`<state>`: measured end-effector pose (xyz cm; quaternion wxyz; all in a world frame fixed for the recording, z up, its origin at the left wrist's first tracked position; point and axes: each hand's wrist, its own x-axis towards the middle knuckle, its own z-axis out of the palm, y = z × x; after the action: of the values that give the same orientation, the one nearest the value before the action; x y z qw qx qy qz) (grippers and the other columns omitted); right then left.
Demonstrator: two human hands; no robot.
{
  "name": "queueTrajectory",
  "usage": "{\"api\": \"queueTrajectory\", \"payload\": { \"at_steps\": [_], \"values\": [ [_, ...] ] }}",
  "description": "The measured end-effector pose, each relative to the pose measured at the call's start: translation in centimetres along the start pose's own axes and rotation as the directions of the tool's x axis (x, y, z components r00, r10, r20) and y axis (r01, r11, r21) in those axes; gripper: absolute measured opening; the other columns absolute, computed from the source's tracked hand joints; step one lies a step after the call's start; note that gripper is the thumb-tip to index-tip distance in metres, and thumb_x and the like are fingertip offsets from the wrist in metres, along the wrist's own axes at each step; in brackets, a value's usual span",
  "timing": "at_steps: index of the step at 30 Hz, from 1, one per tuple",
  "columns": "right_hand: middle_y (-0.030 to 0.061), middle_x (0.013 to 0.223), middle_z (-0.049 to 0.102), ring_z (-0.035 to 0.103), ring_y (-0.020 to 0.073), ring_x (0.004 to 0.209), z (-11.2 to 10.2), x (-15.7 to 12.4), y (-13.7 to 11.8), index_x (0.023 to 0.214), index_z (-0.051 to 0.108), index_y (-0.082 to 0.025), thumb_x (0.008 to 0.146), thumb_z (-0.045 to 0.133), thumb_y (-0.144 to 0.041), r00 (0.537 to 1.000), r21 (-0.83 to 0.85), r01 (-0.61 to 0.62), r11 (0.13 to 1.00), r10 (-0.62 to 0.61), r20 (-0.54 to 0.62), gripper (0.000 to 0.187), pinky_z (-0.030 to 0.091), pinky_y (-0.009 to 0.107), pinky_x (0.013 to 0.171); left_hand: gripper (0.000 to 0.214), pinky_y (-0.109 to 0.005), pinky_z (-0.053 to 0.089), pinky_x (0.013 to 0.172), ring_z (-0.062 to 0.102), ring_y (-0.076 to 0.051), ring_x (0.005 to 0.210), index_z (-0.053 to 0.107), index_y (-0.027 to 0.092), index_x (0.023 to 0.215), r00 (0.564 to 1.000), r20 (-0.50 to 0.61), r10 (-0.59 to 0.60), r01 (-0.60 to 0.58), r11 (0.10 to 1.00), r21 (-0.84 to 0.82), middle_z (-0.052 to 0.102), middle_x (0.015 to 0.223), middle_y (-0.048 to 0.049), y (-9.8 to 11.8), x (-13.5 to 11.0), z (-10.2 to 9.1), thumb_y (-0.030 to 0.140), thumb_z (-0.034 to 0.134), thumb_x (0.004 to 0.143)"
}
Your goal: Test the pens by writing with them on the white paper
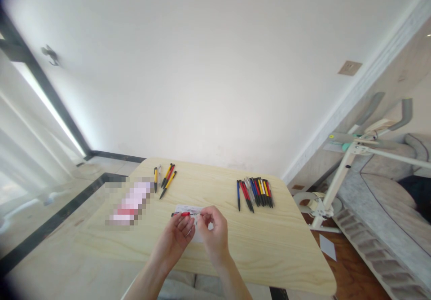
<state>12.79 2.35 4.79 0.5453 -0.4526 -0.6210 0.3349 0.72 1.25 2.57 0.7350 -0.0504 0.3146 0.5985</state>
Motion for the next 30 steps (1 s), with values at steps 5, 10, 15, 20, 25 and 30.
{"api": "queueTrajectory", "payload": {
  "at_steps": [5, 10, 15, 20, 25, 30],
  "values": [
    [0.0000, 0.067, 0.057, 0.053, 0.0130, 0.060, -3.1, 0.9, 0.7, 0.081, 0.056, -0.018, 0.075, 0.052, -0.022, 0.990, -0.193, 0.057, 0.980, -0.030, 0.140, 0.008, 0.044, 0.023, 0.056, 0.006, -0.027, 0.049, 0.063, 0.062, -0.014, 0.066, 0.057, 0.013, 0.072, 0.998, -0.055, 0.021, -0.023, 0.999, -0.038, 0.064, 0.065, -0.0023, 1.1, 0.0, -0.1, 0.016, 0.054, 0.076],
    [0.0039, 0.086, 0.061, 0.055, 0.0154, 0.075, -6.7, 1.9, 1.4, 0.089, 0.060, -0.020, 0.075, 0.044, -0.010, 0.923, -0.510, 0.269, 0.817, -0.068, 0.379, 0.023, 0.044, 0.026, 0.068, 0.005, -0.028, 0.050, 0.063, 0.062, -0.014, 0.067, 0.056, 0.013, 0.072, 0.997, -0.080, 0.024, -0.031, 0.996, -0.089, 0.064, 0.067, -0.0019, 1.8, 0.2, 0.0, 0.015, 0.053, 0.076],
    [0.0034, 0.087, 0.060, 0.053, 0.0172, 0.083, -7.1, 0.9, 1.7, 0.085, 0.063, -0.021, 0.071, 0.048, -0.005, 0.742, -0.578, 0.519, 0.630, 0.003, 0.670, 0.025, 0.041, 0.028, 0.073, 0.006, -0.027, 0.050, 0.061, 0.062, -0.014, 0.066, 0.056, 0.013, 0.072, 0.994, -0.103, 0.026, -0.033, 0.998, -0.062, 0.063, 0.067, -0.0023, 1.4, 0.2, 0.1, 0.015, 0.053, 0.076],
    [0.0036, 0.082, 0.059, 0.052, 0.0192, 0.080, -7.7, 0.8, 2.2, 0.076, 0.061, -0.021, 0.068, 0.050, -0.005, 0.756, -0.557, 0.509, 0.656, -0.031, 0.654, 0.021, 0.041, 0.032, 0.072, 0.007, -0.027, 0.051, 0.061, 0.062, -0.013, 0.067, 0.057, 0.013, 0.071, 0.994, -0.109, 0.034, -0.037, 0.999, -0.030, 0.063, 0.067, -0.0023, 1.3, 0.1, -0.1, 0.016, 0.054, 0.076],
    [0.0013, 0.073, 0.058, 0.055, 0.0155, 0.065, -7.9, 1.8, 1.5, 0.081, 0.056, -0.020, 0.072, 0.053, -0.014, 0.958, -0.319, 0.118, 0.940, -0.024, 0.286, 0.011, 0.045, 0.028, 0.059, 0.008, -0.028, 0.051, 0.063, 0.063, -0.014, 0.067, 0.057, 0.013, 0.069, 0.992, -0.113, 0.058, -0.057, 0.998, 0.015, 0.064, 0.069, -0.0041, 0.6, 0.1, -0.1, 0.016, 0.054, 0.076],
    [0.0043, 0.078, 0.063, 0.059, 0.0151, 0.064, -5.8, 1.6, -0.5, 0.087, 0.054, -0.018, 0.075, 0.057, -0.028, 0.994, 0.262, -0.113, 0.958, 0.112, 0.022, 0.016, 0.049, 0.029, 0.061, 0.006, -0.027, 0.051, 0.063, 0.063, -0.015, 0.068, 0.057, 0.013, 0.071, 0.993, -0.088, 0.080, -0.074, 0.994, 0.078, 0.064, 0.068, -0.0048, -0.1, 0.0, 0.2, 0.016, 0.054, 0.075]
  ]
}}
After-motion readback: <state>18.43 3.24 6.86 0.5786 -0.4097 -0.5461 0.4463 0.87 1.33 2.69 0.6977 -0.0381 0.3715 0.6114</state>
